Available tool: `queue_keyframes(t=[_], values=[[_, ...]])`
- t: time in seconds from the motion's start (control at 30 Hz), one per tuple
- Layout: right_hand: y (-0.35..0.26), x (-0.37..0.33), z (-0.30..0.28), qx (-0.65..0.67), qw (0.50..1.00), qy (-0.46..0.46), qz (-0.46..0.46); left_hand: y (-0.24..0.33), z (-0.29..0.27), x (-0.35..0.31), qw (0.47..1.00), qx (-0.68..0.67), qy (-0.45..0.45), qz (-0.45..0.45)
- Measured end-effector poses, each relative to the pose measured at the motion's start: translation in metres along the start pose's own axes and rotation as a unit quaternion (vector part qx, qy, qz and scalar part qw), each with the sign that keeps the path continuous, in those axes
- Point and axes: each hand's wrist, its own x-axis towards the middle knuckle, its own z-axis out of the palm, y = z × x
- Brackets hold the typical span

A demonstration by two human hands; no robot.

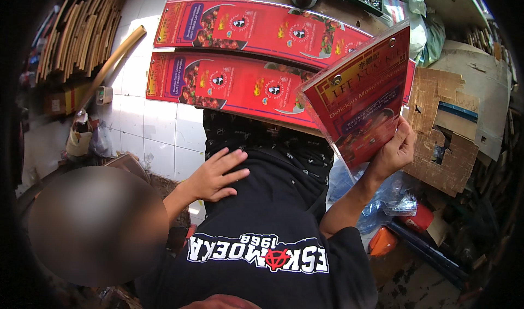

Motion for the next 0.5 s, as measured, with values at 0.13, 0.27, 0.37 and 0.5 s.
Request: queue_keyframes(t=[0.13,0.27,0.37,0.5], values=[[-0.007,0.005,-0.009,0.025,0.999,0.009,0.017,-0.055,-0.005,0.008,0.958,0.28,0.045,-0.047],[-0.012,0.005,-0.014,0.041,0.999,0.006,0.027,-0.017,-0.005,0.025,0.995,0.019,0.076,-0.059],[-0.017,0.006,-0.007,0.061,0.997,0.026,0.028,0.061,0.019,0.063,0.864,-0.483,-0.133,0.051],[-0.007,0.005,-0.017,0.071,0.996,0.014,0.046,0.075,0.049,0.099,0.951,-0.262,-0.164,0.023]])
